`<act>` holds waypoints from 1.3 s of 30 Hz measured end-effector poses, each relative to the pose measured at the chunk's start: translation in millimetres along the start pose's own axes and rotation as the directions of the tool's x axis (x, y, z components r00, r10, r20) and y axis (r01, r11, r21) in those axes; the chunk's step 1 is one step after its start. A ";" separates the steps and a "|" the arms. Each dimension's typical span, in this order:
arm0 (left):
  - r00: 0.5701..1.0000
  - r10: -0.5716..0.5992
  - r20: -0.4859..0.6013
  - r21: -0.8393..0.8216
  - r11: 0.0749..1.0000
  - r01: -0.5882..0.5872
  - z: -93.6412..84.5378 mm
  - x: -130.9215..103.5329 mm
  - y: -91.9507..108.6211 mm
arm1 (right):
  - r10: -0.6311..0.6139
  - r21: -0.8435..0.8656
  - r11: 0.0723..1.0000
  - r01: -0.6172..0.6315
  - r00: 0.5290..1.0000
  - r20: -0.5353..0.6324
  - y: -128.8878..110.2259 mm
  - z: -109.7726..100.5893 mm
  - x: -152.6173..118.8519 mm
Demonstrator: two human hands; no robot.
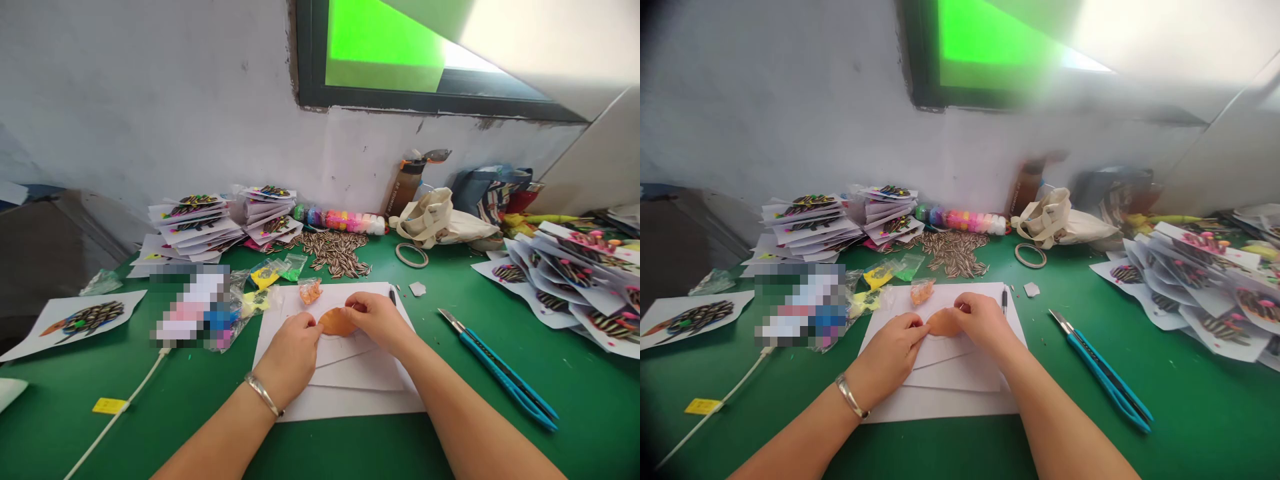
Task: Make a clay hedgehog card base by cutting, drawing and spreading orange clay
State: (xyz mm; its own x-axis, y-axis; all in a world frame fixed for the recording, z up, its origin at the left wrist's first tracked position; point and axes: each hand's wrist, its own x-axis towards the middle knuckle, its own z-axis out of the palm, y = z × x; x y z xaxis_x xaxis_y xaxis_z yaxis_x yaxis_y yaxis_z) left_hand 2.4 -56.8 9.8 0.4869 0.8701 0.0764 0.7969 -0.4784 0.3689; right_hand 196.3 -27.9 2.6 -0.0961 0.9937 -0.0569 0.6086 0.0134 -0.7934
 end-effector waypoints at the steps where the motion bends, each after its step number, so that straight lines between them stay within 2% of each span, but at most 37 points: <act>1: 1.000 -0.002 0.000 -0.001 1.000 0.002 -0.1 0.1 0.3 | 0.004 0.011 1.000 -0.004 1.000 0.012 0.0 -2.5 0.2; 7: 1.000 0.004 0.001 -0.004 1.000 -0.004 -0.1 0.0 1.8 | -0.009 0.078 0.997 0.007 1.000 0.023 4.2 -13.9 3.2; 13: 1.000 0.005 0.012 0.010 1.000 -0.005 -1.1 -0.3 0.8 | -0.027 -0.056 0.998 0.025 0.999 -0.031 8.8 -13.1 5.1; 23: 1.000 0.000 0.001 -0.021 1.000 0.000 -0.5 -1.5 -0.7 | -0.039 -0.152 0.988 0.026 0.996 -0.080 12.3 -21.5 0.5; 26: 1.000 -0.006 -0.004 -0.026 1.000 0.006 -0.4 -1.7 -0.7 | -0.140 -0.218 0.967 0.130 0.990 -0.031 11.4 -21.9 -3.7; 29: 1.000 -0.005 0.005 -0.021 1.000 0.005 -0.7 -1.5 0.3 | -0.249 -0.385 0.884 0.266 0.964 0.095 6.8 -20.5 -8.3; 33: 1.000 -0.008 0.025 -0.009 1.000 0.008 -1.1 -0.8 0.9 | -0.241 -0.571 0.757 0.318 0.948 0.208 1.6 -20.8 -11.6; 35: 1.000 -0.008 0.028 -0.010 1.000 0.009 -0.9 -0.6 0.3 | -0.206 -0.571 0.767 0.292 0.955 0.212 2.7 -22.3 -11.1; 39: 0.999 -0.011 0.030 -0.018 1.000 0.012 -0.5 -0.8 -0.9 | -0.154 -0.434 0.873 0.224 0.969 0.192 11.6 -26.0 -6.7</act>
State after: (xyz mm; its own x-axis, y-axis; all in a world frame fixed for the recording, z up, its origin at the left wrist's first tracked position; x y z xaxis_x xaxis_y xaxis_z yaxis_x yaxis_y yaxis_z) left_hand 1.2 -57.0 9.9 0.4884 0.8715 0.0443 0.7961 -0.4658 0.3863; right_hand 224.5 -31.5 9.5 -0.3379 0.9398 -0.0499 0.8513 0.2826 -0.4421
